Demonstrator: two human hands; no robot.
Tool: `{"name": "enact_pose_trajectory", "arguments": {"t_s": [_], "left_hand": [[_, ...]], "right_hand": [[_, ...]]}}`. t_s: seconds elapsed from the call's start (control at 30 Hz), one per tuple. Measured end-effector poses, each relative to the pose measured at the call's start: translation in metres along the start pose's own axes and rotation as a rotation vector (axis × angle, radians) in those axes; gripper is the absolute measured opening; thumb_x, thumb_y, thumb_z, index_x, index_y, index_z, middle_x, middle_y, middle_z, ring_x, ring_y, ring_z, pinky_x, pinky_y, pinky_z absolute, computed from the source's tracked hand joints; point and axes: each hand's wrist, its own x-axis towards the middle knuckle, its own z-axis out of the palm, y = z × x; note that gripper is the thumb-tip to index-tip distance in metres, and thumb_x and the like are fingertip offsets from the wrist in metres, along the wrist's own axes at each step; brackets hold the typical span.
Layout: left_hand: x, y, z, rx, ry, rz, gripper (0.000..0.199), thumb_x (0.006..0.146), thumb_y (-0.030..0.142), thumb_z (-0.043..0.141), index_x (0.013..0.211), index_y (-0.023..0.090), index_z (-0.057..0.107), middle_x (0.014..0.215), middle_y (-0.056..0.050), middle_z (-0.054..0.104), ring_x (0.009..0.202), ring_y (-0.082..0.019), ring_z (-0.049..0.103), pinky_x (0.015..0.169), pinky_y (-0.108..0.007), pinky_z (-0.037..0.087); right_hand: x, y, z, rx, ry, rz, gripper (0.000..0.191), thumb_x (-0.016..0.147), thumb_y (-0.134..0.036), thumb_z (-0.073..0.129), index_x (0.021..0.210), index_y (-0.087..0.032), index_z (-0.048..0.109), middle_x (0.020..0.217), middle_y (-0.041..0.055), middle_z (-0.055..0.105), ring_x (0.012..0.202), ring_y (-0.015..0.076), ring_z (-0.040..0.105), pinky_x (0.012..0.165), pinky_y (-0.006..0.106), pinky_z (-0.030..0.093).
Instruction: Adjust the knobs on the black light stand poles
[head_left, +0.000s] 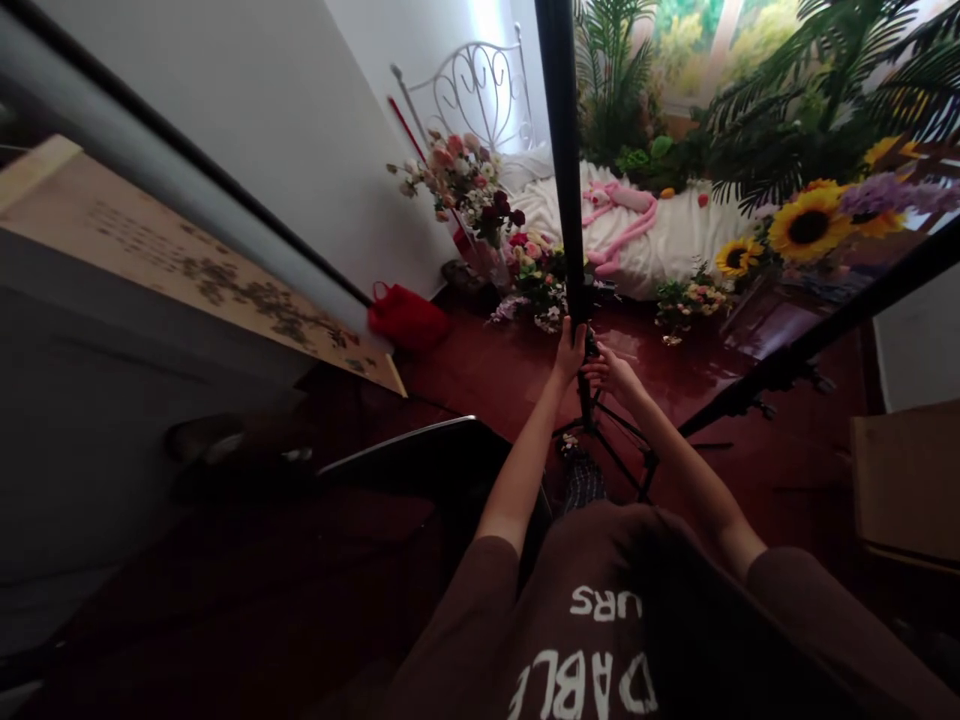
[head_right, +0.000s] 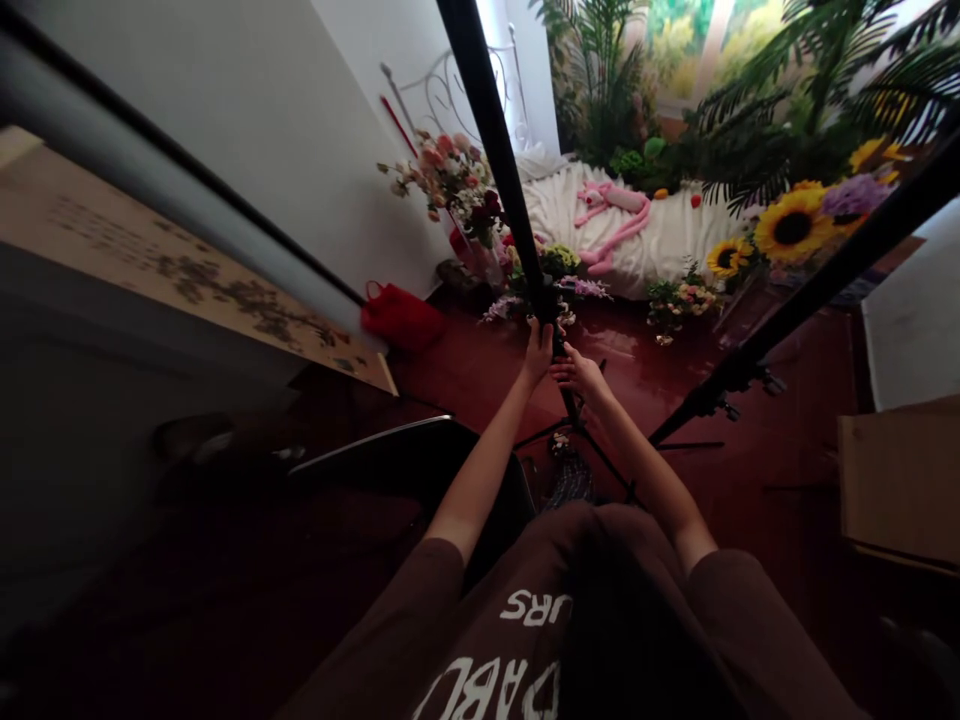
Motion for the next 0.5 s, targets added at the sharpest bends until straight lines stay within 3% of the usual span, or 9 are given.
{"name": "enact_pose_trajectory", "arguments": {"t_s": [0.17,0.37,0.43,0.5], "left_hand": [[0.001,-0.008,0.001,-0.012,0.031,0.015,0.053,0.089,0.067,0.046,0.107,0.019,0.061,0.087,-0.004,0.064,0.077,-0.014,0.062,0.078,-0.028,0.052],[0.002,-0.012,0.001,-0.045,0.036,0.036,0.052,0.088,0.066,0.05,0.109,0.021,0.062,0.085,-0.004,0.064,0.073,-0.013,0.06,0.074,-0.028,0.051],[0.002,-0.012,0.002,-0.053,0.034,0.045,0.052,0.088,0.066,0.05,0.111,0.021,0.062,0.087,-0.005,0.065,0.076,-0.014,0.062,0.076,-0.029,0.051],[0.002,-0.012,0.002,-0.057,0.045,0.056,0.053,0.088,0.065,0.051,0.116,0.021,0.061,0.091,-0.006,0.066,0.082,-0.015,0.064,0.079,-0.029,0.052]], "right_hand": [[0.009,0.0,-0.003,-0.033,0.001,-0.02,0.026,0.086,-0.042,0.065,0.077,-0.02,0.055,0.065,0.0006,0.068,0.052,0.0086,0.058,0.052,0.018,0.049],[0.004,0.002,-0.007,-0.606,0.205,-0.588,0.024,0.069,-0.027,0.072,0.079,-0.024,0.05,0.075,-0.0026,0.063,0.068,0.014,0.061,0.068,0.026,0.052],[0.003,0.0,-0.006,-0.712,0.203,-0.672,0.027,0.069,-0.027,0.07,0.089,-0.024,0.052,0.088,0.0013,0.066,0.077,0.0171,0.064,0.074,0.03,0.053],[0.005,-0.004,-0.003,-0.676,0.158,-0.717,0.037,0.071,-0.032,0.071,0.102,-0.024,0.052,0.104,0.0069,0.067,0.09,0.0202,0.066,0.081,0.033,0.054]]}}
